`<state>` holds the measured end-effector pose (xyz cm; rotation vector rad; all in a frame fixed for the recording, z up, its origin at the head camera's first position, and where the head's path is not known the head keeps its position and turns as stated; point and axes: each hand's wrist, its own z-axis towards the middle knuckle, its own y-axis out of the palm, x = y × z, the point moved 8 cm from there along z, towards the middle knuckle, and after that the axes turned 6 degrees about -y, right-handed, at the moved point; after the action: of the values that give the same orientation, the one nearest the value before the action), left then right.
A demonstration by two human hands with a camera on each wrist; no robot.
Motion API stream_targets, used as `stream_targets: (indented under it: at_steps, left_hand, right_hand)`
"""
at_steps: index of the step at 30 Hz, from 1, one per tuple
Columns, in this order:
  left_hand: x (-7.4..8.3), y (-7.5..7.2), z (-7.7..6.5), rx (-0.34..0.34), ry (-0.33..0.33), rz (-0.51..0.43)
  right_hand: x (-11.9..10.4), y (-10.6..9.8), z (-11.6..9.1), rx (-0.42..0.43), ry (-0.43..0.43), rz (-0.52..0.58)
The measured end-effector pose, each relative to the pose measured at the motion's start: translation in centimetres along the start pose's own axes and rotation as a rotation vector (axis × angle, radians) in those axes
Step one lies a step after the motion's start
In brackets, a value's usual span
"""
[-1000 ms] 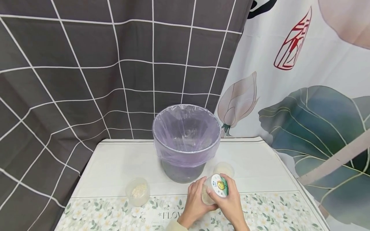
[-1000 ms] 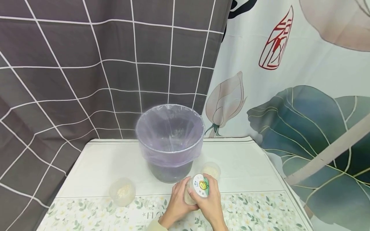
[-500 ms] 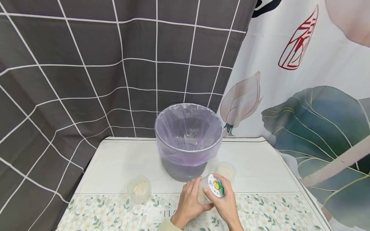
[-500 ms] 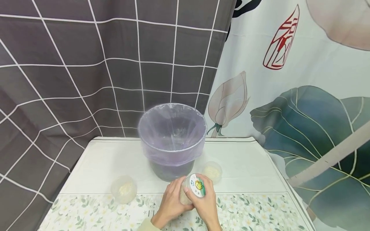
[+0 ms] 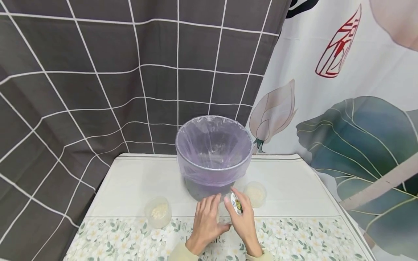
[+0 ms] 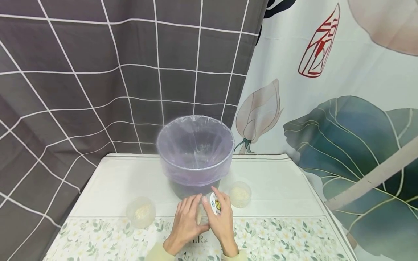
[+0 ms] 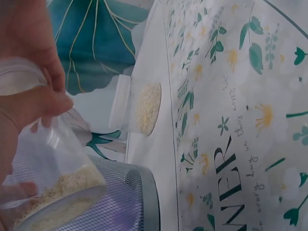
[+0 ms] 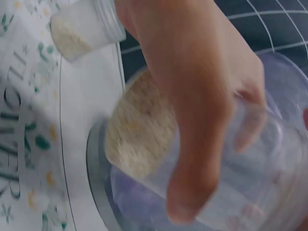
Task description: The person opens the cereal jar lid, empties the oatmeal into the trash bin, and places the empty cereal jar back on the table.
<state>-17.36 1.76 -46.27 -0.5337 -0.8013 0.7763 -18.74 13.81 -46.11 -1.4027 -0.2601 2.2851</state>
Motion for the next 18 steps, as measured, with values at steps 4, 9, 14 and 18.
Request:
stream_targets:
  at_steps: [4, 9, 14, 18]
  left_hand:
    - [0.0, -0.6, 0.2, 0.051, 0.014, 0.011]
    - [-0.3, -1.1, 0.4, 0.099, 0.032, -0.007]
    - [-0.6, -1.0, 0.5, 0.107, 0.045, 0.0]
    - [-0.7, -0.9, 0.6, 0.083, 0.038, -0.004]
  right_hand:
    - [6.1, 2.1, -0.5, 0.094, -0.088, -0.082]
    - [11.3, 4.0, -0.9, 0.16, -0.065, -0.079]
    - [12.1, 4.5, -0.9, 0.188, -0.064, 0.0]
    - [11.9, 4.4, -0.8, 0.198, -0.074, 0.031]
